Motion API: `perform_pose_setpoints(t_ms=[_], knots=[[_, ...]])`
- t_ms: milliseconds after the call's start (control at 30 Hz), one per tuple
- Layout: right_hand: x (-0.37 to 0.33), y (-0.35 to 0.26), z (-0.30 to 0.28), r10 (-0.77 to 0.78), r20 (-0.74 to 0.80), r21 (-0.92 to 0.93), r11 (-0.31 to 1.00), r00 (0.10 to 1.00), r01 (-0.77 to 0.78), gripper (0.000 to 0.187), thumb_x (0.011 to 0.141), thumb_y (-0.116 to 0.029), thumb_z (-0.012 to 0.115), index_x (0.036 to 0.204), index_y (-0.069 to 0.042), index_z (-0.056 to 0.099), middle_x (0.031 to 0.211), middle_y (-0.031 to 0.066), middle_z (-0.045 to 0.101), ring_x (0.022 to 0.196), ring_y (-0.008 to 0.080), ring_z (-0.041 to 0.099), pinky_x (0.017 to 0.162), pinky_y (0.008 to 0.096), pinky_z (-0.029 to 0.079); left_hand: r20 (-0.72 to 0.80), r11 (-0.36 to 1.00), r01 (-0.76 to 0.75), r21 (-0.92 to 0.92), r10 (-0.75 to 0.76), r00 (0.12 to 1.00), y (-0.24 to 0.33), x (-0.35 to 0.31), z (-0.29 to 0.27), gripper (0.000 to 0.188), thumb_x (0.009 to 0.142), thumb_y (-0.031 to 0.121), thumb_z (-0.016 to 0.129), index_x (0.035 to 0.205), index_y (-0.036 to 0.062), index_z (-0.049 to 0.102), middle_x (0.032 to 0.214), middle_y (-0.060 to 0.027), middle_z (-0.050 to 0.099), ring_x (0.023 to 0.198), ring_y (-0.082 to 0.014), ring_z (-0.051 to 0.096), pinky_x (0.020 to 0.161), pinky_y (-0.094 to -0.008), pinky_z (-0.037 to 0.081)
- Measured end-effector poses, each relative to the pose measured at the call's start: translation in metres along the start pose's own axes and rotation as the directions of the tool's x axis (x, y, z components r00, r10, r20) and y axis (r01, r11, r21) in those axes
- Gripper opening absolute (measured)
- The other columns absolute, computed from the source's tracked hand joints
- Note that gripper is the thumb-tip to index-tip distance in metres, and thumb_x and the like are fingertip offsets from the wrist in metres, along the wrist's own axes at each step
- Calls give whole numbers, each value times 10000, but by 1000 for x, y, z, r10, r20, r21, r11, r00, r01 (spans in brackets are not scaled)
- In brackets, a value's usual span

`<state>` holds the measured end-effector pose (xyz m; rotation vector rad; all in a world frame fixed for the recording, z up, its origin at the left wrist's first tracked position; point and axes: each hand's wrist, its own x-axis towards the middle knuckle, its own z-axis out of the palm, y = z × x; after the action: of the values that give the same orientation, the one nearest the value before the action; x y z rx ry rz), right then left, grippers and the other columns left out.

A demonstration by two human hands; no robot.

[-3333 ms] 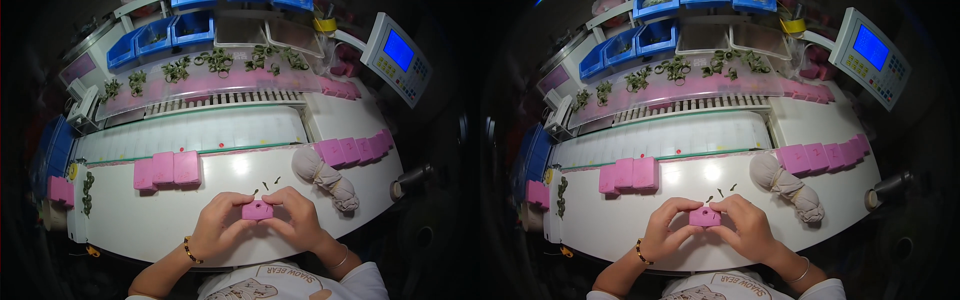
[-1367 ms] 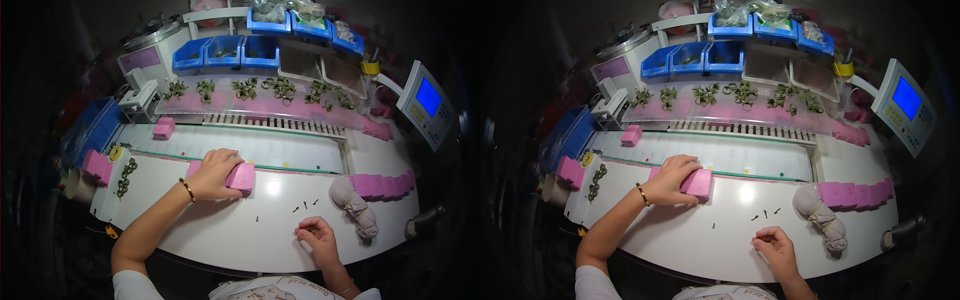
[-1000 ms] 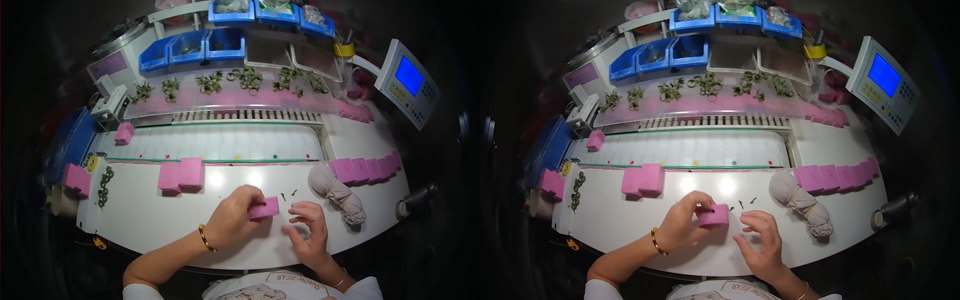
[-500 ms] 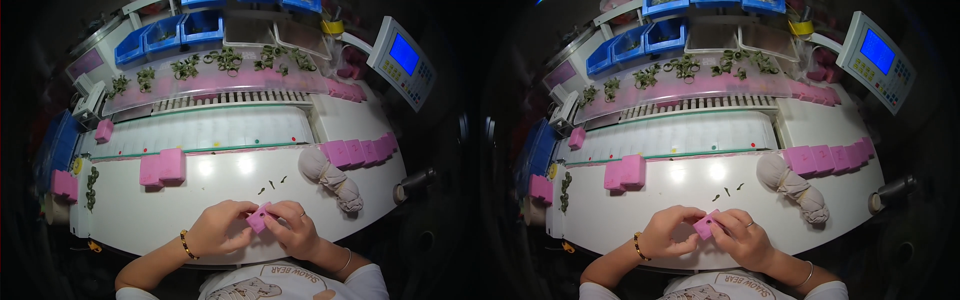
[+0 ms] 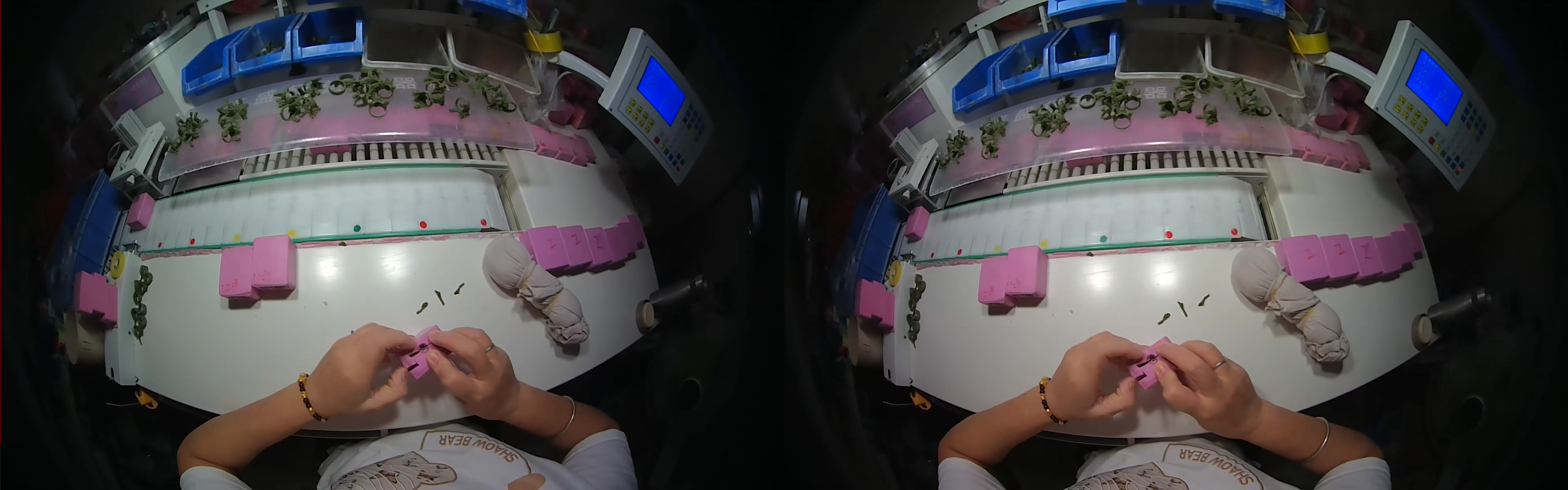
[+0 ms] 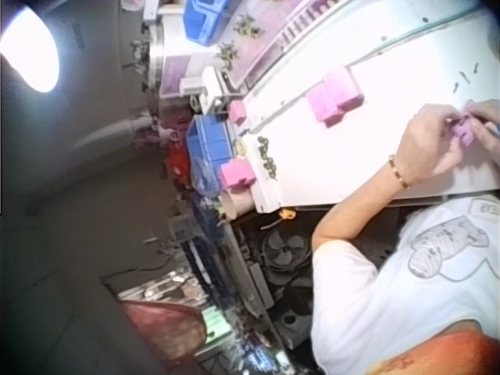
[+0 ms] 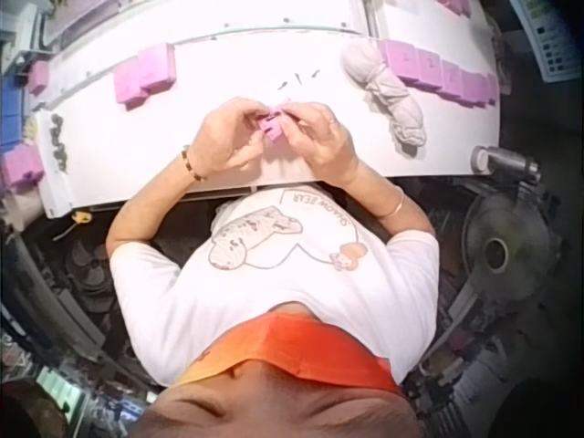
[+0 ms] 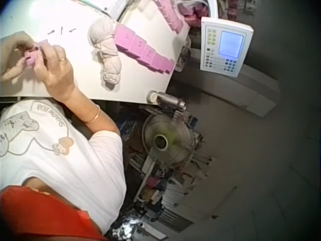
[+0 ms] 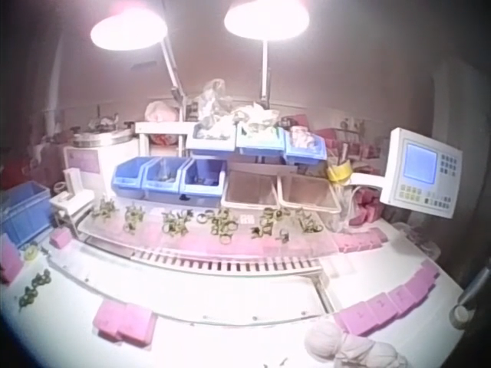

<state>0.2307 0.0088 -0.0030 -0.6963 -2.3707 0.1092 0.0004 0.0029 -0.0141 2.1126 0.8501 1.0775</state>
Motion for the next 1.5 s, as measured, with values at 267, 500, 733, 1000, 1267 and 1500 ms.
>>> perform_pose_setpoints(t_ms=[267,500,733,1000,1267,1500], knots=[[3,1,0,-50,-10,-91,995,999,49,265,763,-49,700,1011,-80,613,1165,114,652,914,231,615,652,282,542,-28,807,431,-405,-482,876,1,1,12,271,945,1,366,1109,-11,582,987,-112,656,698,-102,611,644,-249,519],[-5,5,-1,-82,-59,-9,997,995,82,194,765,-59,703,923,-98,598,986,83,660,664,173,600,547,265,502,86,685,555,-472,-591,802,3,6,3,378,939,-19,306,1147,-14,621,1102,-110,679,736,-86,630,645,-229,543],[-8,6,6,-137,-116,24,990,984,141,152,733,-40,717,781,-86,581,907,86,645,561,129,580,475,244,481,-111,974,227,-8,-227,968,-3,10,11,248,936,-15,504,1132,28,651,984,-119,682,766,-245,648,716,-344,538],[-14,5,8,-174,-141,25,984,975,179,168,744,-36,707,713,-87,550,928,110,664,563,130,584,489,250,499,39,959,248,138,-255,966,15,14,0,426,884,290,693,1271,130,618,935,-124,633,816,-307,595,732,-404,479],[-24,1,9,-173,-125,58,982,977,181,135,735,-33,716,755,-63,586,951,128,669,576,144,593,502,263,513,280,932,342,120,-362,889,18,24,-12,703,786,399,815,1401,174,557,1093,-114,652,992,-295,569,906,-387,443],[-22,-10,1,8,-91,160,987,996,7,218,725,-30,724,931,26,682,1013,151,673,661,193,641,562,295,550,373,912,409,-12,-376,848,9,34,-19,721,764,375,845,1392,166,558,1250,-111,635,1112,-302,562,979,-408,440]])
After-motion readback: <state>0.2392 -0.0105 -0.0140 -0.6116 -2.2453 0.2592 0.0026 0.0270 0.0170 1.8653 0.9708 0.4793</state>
